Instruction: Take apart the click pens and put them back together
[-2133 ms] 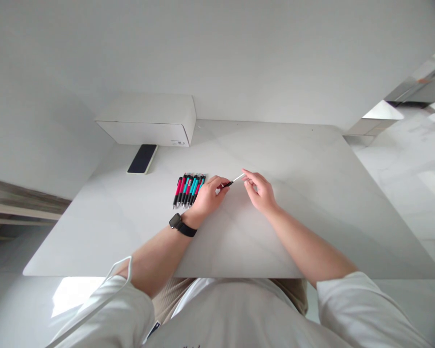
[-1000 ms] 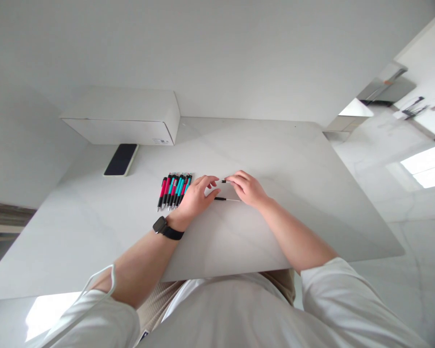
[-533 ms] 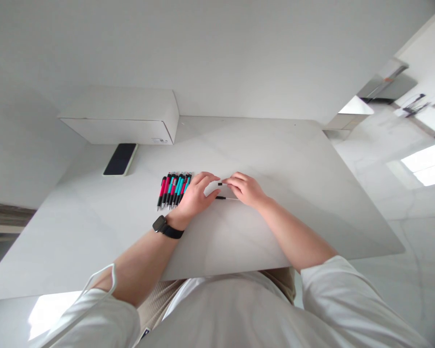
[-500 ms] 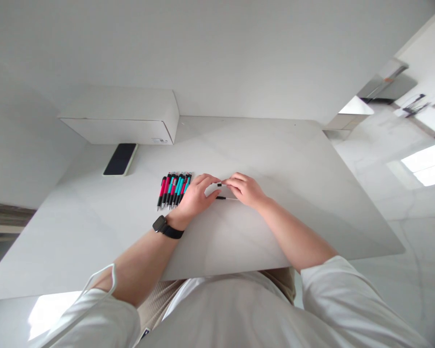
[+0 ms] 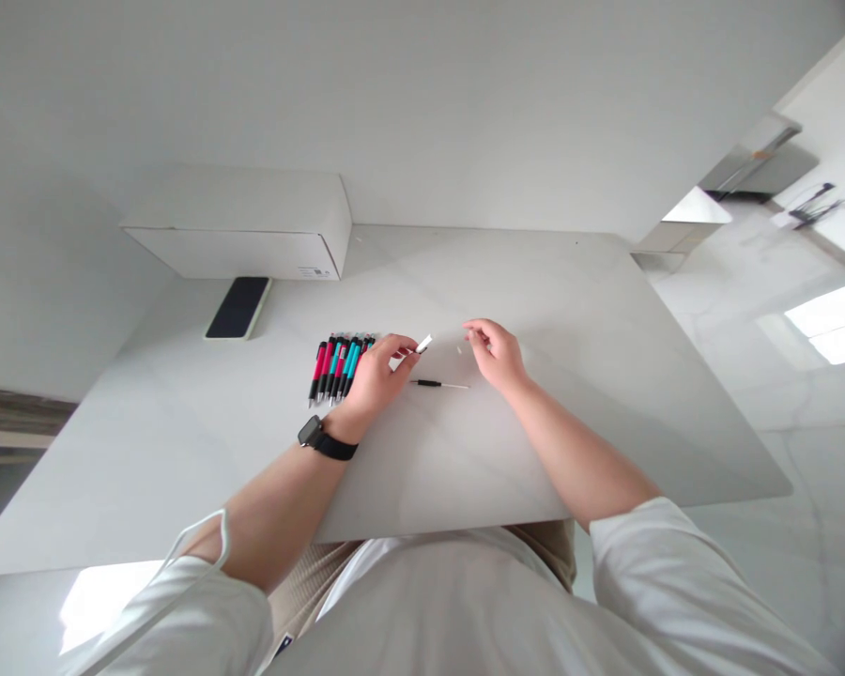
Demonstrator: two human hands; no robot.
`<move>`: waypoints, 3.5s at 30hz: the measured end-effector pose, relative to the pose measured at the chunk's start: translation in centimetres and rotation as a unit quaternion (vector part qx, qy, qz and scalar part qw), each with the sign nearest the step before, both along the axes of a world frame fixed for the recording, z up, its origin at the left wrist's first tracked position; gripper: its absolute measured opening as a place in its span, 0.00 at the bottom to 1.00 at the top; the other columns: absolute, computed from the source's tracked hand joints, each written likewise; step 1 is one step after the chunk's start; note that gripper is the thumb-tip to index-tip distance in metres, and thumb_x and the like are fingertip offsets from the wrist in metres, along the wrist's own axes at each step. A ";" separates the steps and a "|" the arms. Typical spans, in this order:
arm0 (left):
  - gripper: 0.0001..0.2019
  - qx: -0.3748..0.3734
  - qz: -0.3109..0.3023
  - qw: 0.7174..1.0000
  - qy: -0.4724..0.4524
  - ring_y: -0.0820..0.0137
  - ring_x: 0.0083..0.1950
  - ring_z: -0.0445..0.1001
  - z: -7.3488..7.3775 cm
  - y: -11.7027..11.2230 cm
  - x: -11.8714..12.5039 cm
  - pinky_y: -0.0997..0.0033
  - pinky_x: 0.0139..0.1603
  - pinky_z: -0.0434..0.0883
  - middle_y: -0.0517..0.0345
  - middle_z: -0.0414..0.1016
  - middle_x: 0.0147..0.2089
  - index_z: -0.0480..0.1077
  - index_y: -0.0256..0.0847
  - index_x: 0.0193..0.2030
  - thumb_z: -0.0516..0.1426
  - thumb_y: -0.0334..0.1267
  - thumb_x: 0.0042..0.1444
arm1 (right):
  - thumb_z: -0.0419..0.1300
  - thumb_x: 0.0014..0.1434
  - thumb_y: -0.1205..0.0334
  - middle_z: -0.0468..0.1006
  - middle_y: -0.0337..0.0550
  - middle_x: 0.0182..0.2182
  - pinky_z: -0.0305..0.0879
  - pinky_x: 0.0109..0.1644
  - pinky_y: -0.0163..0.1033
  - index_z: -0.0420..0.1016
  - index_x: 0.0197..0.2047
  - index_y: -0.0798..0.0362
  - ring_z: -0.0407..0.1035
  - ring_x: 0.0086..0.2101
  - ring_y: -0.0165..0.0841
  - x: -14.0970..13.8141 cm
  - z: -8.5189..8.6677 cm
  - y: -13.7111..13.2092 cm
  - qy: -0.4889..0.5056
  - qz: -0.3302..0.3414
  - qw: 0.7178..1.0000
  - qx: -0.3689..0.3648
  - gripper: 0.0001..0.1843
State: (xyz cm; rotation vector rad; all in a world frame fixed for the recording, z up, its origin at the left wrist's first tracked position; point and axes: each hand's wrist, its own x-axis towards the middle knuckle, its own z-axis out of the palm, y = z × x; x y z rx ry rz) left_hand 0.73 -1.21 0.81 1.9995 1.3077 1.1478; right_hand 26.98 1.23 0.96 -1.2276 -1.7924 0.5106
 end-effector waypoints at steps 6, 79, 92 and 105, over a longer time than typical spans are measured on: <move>0.05 -0.017 0.012 0.999 -0.029 0.66 0.44 0.78 -0.6 0.4 0.0 0.63 0.50 0.76 0.54 0.80 0.45 0.75 0.43 0.47 0.59 0.38 0.66 | 0.63 0.65 0.62 0.81 0.46 0.43 0.72 0.53 0.44 0.82 0.51 0.47 0.76 0.42 0.39 0.8 -1.5 1.0 -0.159 -0.007 0.987 -0.005 0.12; 0.12 0.018 -0.131 0.975 0.178 0.57 0.49 0.76 0.3 -0.2 -0.4 0.54 0.57 0.71 0.52 0.79 0.47 0.78 0.47 0.50 0.65 0.43 0.61 | 0.69 0.57 0.37 0.83 0.44 0.46 0.77 0.47 0.42 0.74 0.41 0.48 0.79 0.46 0.37 0.8 -2.5 2.8 0.307 0.000 0.935 -0.180 0.23; 0.07 0.019 -0.040 0.991 0.128 0.60 0.47 0.77 0.5 0.2 -0.4 0.58 0.53 0.71 0.53 0.80 0.44 0.75 0.45 0.48 0.56 0.39 0.69 | 0.61 0.66 0.36 0.80 0.42 0.39 0.75 0.46 0.42 0.78 0.49 0.46 0.76 0.39 0.36 1.0 -3.3 2.8 0.164 0.002 0.981 -0.106 0.23; 0.05 0.023 0.049 0.991 0.126 0.59 0.49 0.77 0.3 0.8 -1.0 0.57 0.55 0.71 0.52 0.81 0.45 0.74 0.45 0.46 0.57 0.37 0.68 | 0.61 0.70 0.48 0.80 0.47 0.45 0.77 0.54 0.48 0.83 0.50 0.44 0.76 0.44 0.39 0.4 -2.4 1.9 0.019 0.017 0.999 0.022 0.14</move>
